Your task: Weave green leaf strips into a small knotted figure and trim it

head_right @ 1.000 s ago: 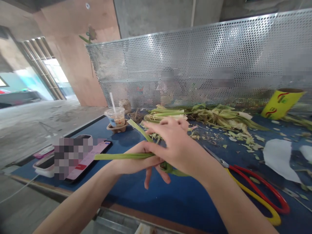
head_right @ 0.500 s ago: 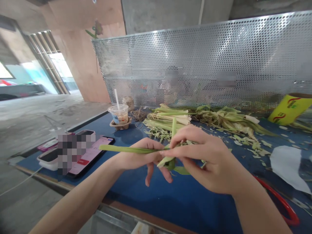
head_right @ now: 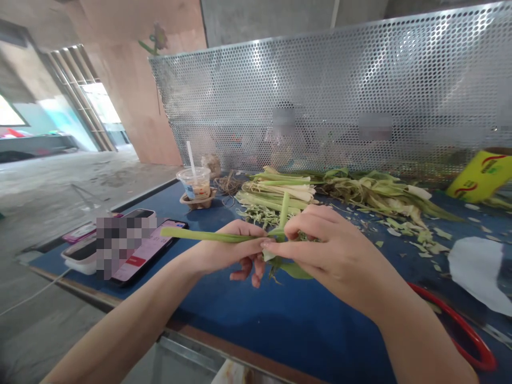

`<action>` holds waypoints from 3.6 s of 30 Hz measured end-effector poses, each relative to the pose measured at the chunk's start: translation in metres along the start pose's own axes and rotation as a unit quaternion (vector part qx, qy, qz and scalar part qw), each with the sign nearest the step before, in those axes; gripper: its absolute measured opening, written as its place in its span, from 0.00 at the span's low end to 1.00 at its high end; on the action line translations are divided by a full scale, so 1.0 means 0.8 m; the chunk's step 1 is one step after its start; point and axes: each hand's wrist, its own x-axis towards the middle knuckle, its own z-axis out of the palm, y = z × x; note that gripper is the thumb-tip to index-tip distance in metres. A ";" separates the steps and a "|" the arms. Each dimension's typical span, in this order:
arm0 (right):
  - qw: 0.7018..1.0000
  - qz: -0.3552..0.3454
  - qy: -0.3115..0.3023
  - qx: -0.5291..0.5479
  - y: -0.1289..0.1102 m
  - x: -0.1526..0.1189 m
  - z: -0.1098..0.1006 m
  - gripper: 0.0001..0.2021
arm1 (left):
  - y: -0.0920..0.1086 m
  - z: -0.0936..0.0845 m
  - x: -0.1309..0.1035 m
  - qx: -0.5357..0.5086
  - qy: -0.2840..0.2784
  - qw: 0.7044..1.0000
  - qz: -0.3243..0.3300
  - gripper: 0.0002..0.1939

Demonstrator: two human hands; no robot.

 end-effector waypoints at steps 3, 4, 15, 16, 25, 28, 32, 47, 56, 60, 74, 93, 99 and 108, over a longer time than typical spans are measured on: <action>1.000 -0.018 0.009 -0.024 -0.001 0.001 0.003 0.13 | 0.002 0.001 0.000 0.003 0.028 1.000 -0.014 0.13; 0.999 -0.021 0.007 -0.025 -0.002 0.002 0.003 0.12 | 0.002 0.001 0.000 0.004 0.030 0.999 -0.016 0.13; 0.997 0.055 -0.041 0.047 -0.009 0.004 0.003 0.07 | -0.003 -0.005 0.001 0.089 0.048 0.995 -0.024 0.14; 0.997 0.056 -0.040 0.047 -0.010 0.005 0.003 0.07 | -0.003 -0.005 0.001 0.100 0.048 0.994 -0.022 0.14; 0.999 0.032 -0.020 0.012 -0.012 0.011 0.010 0.04 | -0.004 -0.004 -0.002 0.138 0.055 0.989 0.018 0.15; 0.999 0.025 -0.005 0.025 -0.012 0.009 0.011 0.06 | -0.003 -0.003 -0.002 0.123 0.047 0.991 0.028 0.14; 0.997 0.062 0.008 0.042 -0.009 0.009 0.010 0.05 | -0.001 -0.002 -0.002 0.145 0.056 0.987 0.036 0.15; 0.994 0.081 -0.072 0.018 -0.017 0.014 0.006 0.10 | -0.004 -0.010 -0.002 0.165 0.050 0.985 0.030 0.16; 0.992 0.060 -0.108 -0.020 -0.028 0.028 0.012 0.11 | -0.008 -0.014 -0.001 0.176 0.046 0.982 0.045 0.09; 0.997 0.070 -0.015 -0.016 -0.023 0.021 0.012 0.16 | -0.005 -0.014 -0.001 0.163 0.086 0.981 0.058 0.15; 0.978 0.136 0.134 -0.080 -0.029 0.018 0.016 0.08 | 0.001 -0.009 0.001 0.044 0.163 0.982 0.085 0.17; 0.917 0.391 0.049 0.060 -0.044 0.023 0.049 0.07 | 0.008 -0.006 0.002 -0.079 0.162 0.981 0.066 0.15; 0.897 0.385 -0.001 0.216 -0.032 0.022 0.030 0.08 | 0.011 -0.016 0.001 -0.074 0.162 0.980 0.085 0.12; 0.885 0.378 -0.040 0.270 -0.033 0.020 0.035 0.08 | 0.003 -0.009 0.000 0.062 0.146 0.975 0.155 0.14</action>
